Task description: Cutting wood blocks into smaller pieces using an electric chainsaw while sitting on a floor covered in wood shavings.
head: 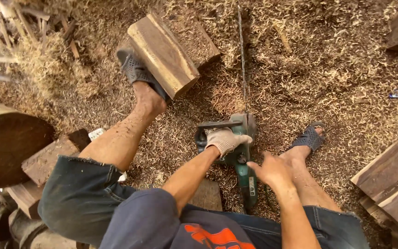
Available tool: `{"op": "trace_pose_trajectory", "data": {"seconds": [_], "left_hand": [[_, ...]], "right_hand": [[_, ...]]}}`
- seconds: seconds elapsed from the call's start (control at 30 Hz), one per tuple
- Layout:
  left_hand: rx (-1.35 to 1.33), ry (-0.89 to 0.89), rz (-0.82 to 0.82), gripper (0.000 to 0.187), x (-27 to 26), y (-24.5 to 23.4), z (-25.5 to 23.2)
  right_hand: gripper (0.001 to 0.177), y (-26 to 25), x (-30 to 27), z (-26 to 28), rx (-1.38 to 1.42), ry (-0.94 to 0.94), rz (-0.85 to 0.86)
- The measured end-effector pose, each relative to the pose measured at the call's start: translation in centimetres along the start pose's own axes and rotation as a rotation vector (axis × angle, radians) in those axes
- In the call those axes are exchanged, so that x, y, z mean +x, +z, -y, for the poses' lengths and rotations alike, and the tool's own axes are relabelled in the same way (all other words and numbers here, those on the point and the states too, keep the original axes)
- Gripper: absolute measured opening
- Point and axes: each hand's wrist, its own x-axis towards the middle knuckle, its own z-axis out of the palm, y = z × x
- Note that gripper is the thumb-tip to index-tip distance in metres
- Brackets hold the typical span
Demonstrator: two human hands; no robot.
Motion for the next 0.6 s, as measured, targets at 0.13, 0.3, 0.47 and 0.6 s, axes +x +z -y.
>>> {"op": "trace_pose_trajectory", "data": {"seconds": [0.13, 0.3, 0.47, 0.6], "left_hand": [[-0.215, 0.039, -0.121, 0.061, -5.7, -3.1, 1.3], [-0.52, 0.165, -0.299, 0.052, -8.0, -5.6, 4.3], [-0.59, 0.134, -0.407, 0.052, -7.9, -7.8, 6.6], [-0.501, 0.051, -0.416, 0.055, -8.4, -8.6, 7.2]], "right_hand": [[0.082, 2.4, 2.0, -2.0, 0.074, 0.102, 0.279], [0.102, 5.9, 3.8, -2.4, 0.05, -0.003, 0.259], [0.077, 6.4, 3.0, 0.5, 0.383, -0.094, -0.065], [0.079, 7.9, 3.8, 1.3, 0.36, -0.098, -0.078]]}}
